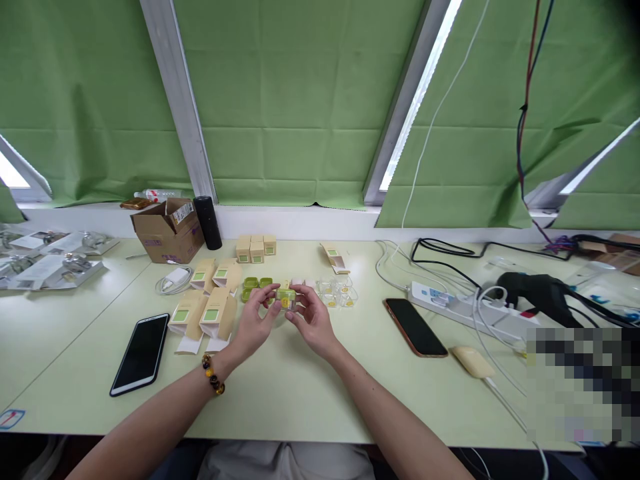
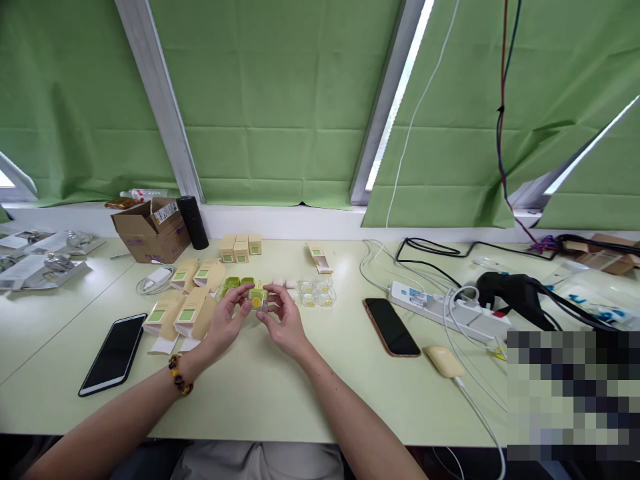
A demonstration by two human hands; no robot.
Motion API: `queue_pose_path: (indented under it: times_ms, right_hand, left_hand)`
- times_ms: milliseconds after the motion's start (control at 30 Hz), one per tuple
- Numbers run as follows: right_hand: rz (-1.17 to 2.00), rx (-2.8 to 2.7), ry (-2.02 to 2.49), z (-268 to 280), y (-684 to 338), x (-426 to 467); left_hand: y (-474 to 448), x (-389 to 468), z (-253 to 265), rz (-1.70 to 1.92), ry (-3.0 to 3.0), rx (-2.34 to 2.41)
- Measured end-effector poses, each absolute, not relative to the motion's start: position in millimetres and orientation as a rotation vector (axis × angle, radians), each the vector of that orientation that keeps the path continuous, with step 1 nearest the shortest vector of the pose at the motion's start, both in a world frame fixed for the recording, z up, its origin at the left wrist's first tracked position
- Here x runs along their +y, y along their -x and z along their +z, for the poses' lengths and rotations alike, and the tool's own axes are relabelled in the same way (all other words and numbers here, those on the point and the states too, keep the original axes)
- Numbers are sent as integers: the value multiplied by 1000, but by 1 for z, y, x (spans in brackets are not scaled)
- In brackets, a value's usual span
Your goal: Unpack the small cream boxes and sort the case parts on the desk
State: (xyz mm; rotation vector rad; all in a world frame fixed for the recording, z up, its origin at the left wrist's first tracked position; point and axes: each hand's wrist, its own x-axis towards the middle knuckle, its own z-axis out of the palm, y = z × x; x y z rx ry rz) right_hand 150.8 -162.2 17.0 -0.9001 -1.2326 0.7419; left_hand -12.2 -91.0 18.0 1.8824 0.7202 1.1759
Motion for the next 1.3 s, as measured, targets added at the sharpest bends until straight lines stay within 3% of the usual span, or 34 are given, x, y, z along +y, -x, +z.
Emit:
queue_pose_path:
  times_ms: [367,667,933,1300]
  right_hand:
    - [493,-1276,1026,20,-149,-165]
    - [193,-1457,1099,12,-145,-165]
    - [234,-1351,1074,21,-146,-168]
    - [290,-1371,1129,23,-148,-171]
  left_hand:
    - [11,-112,29,1287,-2125,825]
    - [1,-113,18,1175,-1690,775]
    - [-2,-100,20,1042,-1061,474]
    - [2,-94,25,841,-986,364]
